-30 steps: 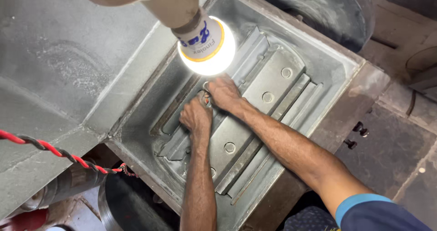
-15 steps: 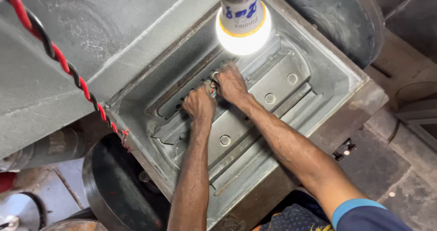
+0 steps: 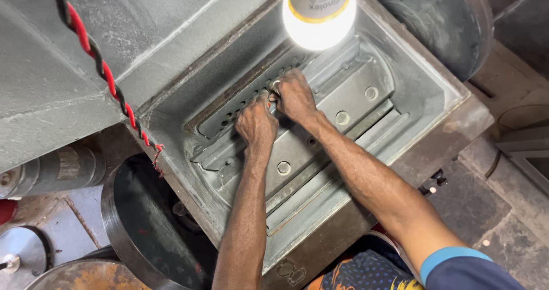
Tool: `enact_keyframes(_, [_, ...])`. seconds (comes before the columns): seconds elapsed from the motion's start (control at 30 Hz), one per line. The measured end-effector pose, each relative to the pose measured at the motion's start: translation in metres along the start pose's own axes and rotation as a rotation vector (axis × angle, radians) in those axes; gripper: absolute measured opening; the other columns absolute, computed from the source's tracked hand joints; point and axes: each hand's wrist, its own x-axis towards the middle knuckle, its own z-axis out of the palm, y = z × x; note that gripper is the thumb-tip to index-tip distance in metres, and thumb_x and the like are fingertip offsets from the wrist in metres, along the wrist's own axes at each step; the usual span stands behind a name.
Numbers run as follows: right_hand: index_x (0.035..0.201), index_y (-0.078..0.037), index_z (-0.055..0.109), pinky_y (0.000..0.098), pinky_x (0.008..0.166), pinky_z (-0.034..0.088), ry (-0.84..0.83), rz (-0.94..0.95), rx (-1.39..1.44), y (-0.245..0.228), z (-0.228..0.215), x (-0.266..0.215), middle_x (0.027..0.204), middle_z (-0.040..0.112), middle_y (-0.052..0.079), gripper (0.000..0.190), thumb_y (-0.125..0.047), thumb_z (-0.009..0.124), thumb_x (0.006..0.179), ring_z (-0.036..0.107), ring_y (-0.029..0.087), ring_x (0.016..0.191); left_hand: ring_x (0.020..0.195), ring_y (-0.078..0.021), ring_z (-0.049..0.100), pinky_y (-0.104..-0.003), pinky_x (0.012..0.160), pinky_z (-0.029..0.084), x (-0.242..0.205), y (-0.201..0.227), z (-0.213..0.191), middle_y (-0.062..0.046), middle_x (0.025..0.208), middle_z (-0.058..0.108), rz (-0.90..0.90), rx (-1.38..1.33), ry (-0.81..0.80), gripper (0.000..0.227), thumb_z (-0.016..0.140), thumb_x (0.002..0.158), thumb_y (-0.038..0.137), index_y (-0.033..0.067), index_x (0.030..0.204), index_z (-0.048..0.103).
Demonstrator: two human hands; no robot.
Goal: The person adjusts a metal plate inside a large industrial machine by hand, then uses a wrench to tighten bolts on the machine's frame. The person continues to adjust the internal plate and components.
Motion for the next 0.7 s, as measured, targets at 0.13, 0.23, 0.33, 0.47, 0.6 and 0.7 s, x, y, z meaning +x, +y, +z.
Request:
enact_keyframes(0.13, [0.079,-0.003,0.074,0.0478,0.095,0.045,-0.006,-0.019,0.007,0.002,0.003,0.001,0.086,0.071,0.016,0.009,-0.003,0.076,0.07,0.063,0.034,0.093,0.101,-0.0366,0.071,-0.048,0.095,0.049,-0.004,0.001,-0.005,-0.017,0.111,0.074,0.175,0.046,0.093,0.037,0.064,0.084,0.007,0.003,0.12,0.07])
enact_keyframes(0.23, [0.081,-0.003,0.074,0.047,0.095,0.044,-0.027,-0.002,0.011,0.003,0.003,0.003,0.085,0.07,0.016,0.01,-0.004,0.078,0.072,0.062,0.035,0.093,0.096,-0.0369,0.071,-0.05,0.095,0.044,-0.004,0.001,-0.006,-0.017,0.104,0.074,0.205,0.028,0.148,0.034,0.065,0.083,0.008,-0.0001,0.116,0.072])
enact_keyframes(0.33, [0.087,-0.004,0.077,0.0465,0.094,0.044,0.002,-0.037,0.03,0.003,0.004,0.001,0.085,0.07,0.015,0.015,-0.002,0.076,0.072,0.062,0.035,0.093,0.094,-0.0346,0.071,-0.047,0.092,0.048,0.004,-0.001,-0.004,-0.015,0.103,0.075,0.046,0.099,-0.065,0.019,0.065,0.092,0.008,0.0057,0.108,0.075])
enact_keyframes(0.47, [0.085,-0.005,0.076,0.0463,0.093,0.044,0.006,-0.032,0.02,0.001,0.004,0.006,0.085,0.069,0.016,0.013,-0.005,0.077,0.072,0.061,0.035,0.092,0.094,-0.0373,0.071,-0.05,0.085,0.054,0.016,-0.005,-0.003,-0.015,0.097,0.075,0.001,0.157,-0.106,0.024,0.075,0.082,0.013,0.0137,0.105,0.077])
enact_keyframes(0.6, [0.084,-0.006,0.074,0.0454,0.093,0.044,-0.008,-0.032,-0.009,0.002,0.006,0.002,0.087,0.07,0.015,0.019,0.0,0.074,0.067,0.062,0.035,0.095,0.091,-0.04,0.072,-0.052,0.077,0.057,0.014,-0.008,-0.002,-0.018,0.097,0.075,-0.05,0.098,-0.101,0.035,0.08,0.078,0.013,0.0167,0.112,0.077])
enact_keyframes(0.7, [0.085,-0.008,0.074,0.0473,0.096,0.043,-0.035,-0.009,-0.034,-0.001,0.007,0.005,0.092,0.071,0.015,0.022,0.001,0.074,0.065,0.063,0.036,0.1,0.09,-0.0414,0.072,-0.054,0.074,0.056,0.017,-0.008,-0.006,-0.017,0.097,0.075,-0.082,0.145,-0.132,0.04,0.082,0.072,0.012,0.0182,0.112,0.076])
